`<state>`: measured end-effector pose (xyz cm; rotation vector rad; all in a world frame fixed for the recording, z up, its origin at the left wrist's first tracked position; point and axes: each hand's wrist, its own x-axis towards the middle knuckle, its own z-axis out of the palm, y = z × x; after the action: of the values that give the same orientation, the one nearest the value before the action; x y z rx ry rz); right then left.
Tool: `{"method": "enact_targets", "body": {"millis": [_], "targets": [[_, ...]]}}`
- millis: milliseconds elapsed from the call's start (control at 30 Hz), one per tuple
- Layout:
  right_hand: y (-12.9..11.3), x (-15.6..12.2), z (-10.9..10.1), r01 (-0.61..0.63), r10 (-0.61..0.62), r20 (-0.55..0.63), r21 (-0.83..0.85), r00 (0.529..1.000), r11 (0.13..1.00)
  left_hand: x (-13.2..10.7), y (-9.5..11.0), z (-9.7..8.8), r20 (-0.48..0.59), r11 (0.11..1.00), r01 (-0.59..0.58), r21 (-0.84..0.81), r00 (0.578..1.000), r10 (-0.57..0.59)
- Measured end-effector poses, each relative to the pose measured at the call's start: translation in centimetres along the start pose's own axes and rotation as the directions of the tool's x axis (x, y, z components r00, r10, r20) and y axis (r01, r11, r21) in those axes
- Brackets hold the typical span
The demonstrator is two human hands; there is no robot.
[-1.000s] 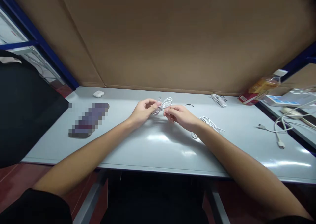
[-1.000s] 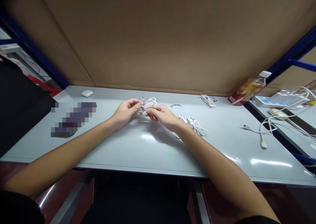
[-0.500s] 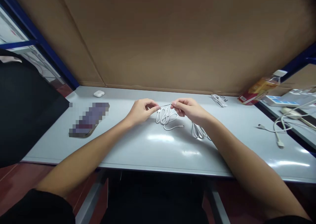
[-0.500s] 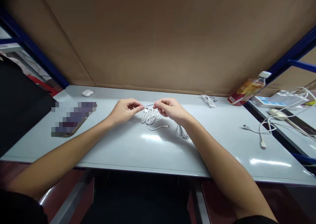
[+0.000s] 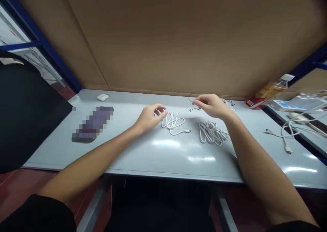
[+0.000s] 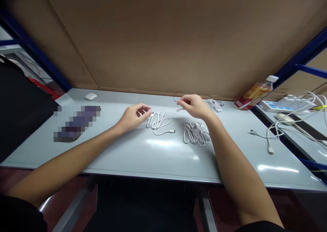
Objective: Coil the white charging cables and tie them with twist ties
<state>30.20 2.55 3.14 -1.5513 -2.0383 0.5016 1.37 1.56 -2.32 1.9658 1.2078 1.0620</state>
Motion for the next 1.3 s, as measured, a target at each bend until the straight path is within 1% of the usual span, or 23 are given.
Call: {"method": "enact_targets", "body": {"millis": [67,133,200,267,367,500,600,667,767,900,1000,1100,1200,1300], "targets": [[1.8,0.4,-0.6,-0.090,0.089,-0.016,-0.071,0.996,0.993,-0.1,-0.6,0.1,0.038,1.000,-0.007,0.007,0.999,0.007],[3.2,0.7,-0.8,-0.141,0.141,-0.007,-0.132,0.990,0.981,-0.3,-0.9,0.4,0.074,0.999,-0.038,0.024,0.997,0.036],[4.1,0.9,-0.6,-0.147,0.152,0.017,-0.173,0.988,0.974,-0.6,-0.8,0.7,0.108,0.996,-0.071,0.044,0.992,0.066],[4.6,1.0,-0.2,-0.127,0.139,0.048,-0.199,0.989,0.972,-0.9,-0.5,1.0,0.144,0.993,-0.097,0.068,0.986,0.087],[4.6,1.0,0.3,-0.092,0.105,0.050,-0.218,0.993,0.972,-1.3,0.0,1.3,0.197,0.990,-0.119,0.077,0.975,0.102],[4.1,1.3,1.2,-0.085,0.075,-0.056,-0.228,0.996,0.970,-1.6,0.6,1.3,0.262,0.985,-0.163,0.050,0.954,0.145],[3.7,1.5,2.1,-0.168,0.135,-0.152,-0.227,0.979,0.959,-1.7,0.7,1.4,0.302,0.980,-0.192,0.046,0.938,0.169],[3.5,1.6,2.6,-0.236,0.192,-0.193,-0.243,0.962,0.941,-1.8,0.8,1.4,0.320,0.978,-0.201,0.050,0.931,0.175],[3.4,1.7,2.9,-0.295,0.250,-0.186,-0.284,0.950,0.912,-1.8,0.8,1.5,0.326,0.976,-0.210,0.060,0.928,0.180],[3.2,1.5,2.3,-0.348,0.304,-0.181,-0.320,0.935,0.881,-1.8,1.0,1.5,0.351,0.965,-0.252,0.073,0.912,0.211],[2.6,1.2,1.8,-0.314,0.273,-0.170,-0.315,0.947,0.896,-2.0,1.6,1.5,0.392,0.951,-0.304,0.063,0.883,0.256],[1.3,0.8,1.7,-0.214,0.187,-0.116,-0.304,0.976,0.928,-2.3,2.1,1.6,0.435,0.943,-0.332,0.026,0.853,0.288],[-0.4,0.1,2.0,-0.074,0.079,0.002,-0.296,0.997,0.952,-2.6,2.3,2.0,0.467,0.928,-0.372,-0.007,0.820,0.332],[-1.9,-0.7,2.2,0.028,0.013,0.142,-0.284,0.990,0.959,-2.9,2.2,2.4,0.489,0.892,-0.451,0.036,0.786,0.378]]}}
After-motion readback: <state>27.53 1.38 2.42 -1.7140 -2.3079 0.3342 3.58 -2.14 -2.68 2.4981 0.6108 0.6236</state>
